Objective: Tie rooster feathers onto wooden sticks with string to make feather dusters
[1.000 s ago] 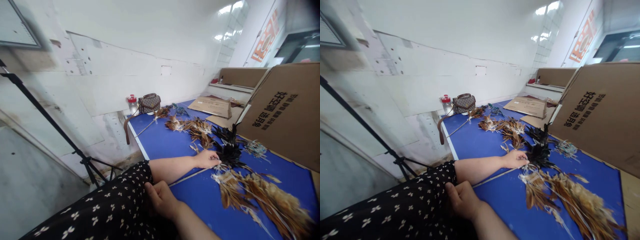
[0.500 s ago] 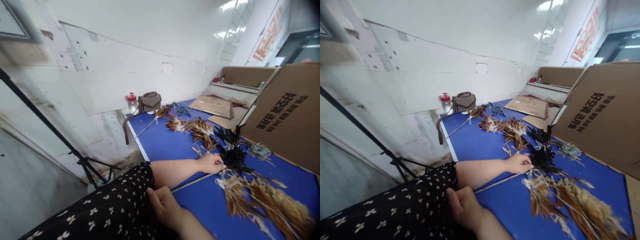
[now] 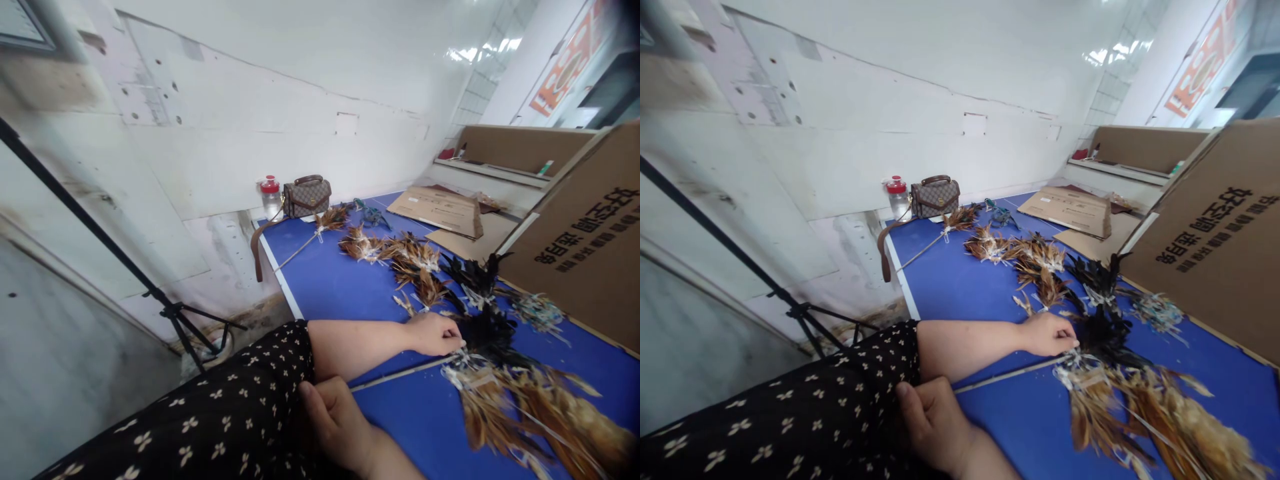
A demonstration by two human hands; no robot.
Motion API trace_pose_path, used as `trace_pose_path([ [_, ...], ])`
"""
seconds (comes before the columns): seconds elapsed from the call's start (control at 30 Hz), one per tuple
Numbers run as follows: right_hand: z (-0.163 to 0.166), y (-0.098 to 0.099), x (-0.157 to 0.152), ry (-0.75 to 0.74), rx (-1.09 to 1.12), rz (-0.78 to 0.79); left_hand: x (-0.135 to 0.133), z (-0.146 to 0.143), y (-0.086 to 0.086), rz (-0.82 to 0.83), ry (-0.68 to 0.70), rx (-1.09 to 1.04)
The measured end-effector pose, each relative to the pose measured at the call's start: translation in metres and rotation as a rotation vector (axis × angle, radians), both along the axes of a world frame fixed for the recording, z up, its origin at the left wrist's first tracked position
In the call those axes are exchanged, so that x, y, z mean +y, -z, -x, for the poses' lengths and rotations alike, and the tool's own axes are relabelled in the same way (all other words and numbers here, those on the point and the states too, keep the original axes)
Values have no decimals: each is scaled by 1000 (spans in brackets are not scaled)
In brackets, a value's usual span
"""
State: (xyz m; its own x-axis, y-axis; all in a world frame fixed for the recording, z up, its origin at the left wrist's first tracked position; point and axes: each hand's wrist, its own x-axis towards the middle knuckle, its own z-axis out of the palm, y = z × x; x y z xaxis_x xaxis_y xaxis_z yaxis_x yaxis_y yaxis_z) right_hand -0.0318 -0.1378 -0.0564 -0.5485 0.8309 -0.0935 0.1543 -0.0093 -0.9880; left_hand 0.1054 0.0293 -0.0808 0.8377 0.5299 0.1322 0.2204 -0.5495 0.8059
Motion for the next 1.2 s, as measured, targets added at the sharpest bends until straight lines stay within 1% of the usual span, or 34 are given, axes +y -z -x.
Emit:
trace_pose_path([
  [0.17,0,-5,0,-1,18,-19,0,0,0,-10,23,16],
  [0.4,-1,5,1,29,1,-49,1,0,1,-14,19,-20],
  [0.53,-2,5,1,29,6,-52,0,1,0,-23,17,-6],
  [0.77,-3,5,-1,74,-100,-61,-1,3,-2,-22,13,7],
  [0.93,-1,5,-1,44,-23,-45,0,3,-2,-39,26,18],
  [1.2,0,3,-2,56,-9,-50,2,1,-1,-56,55,12],
])
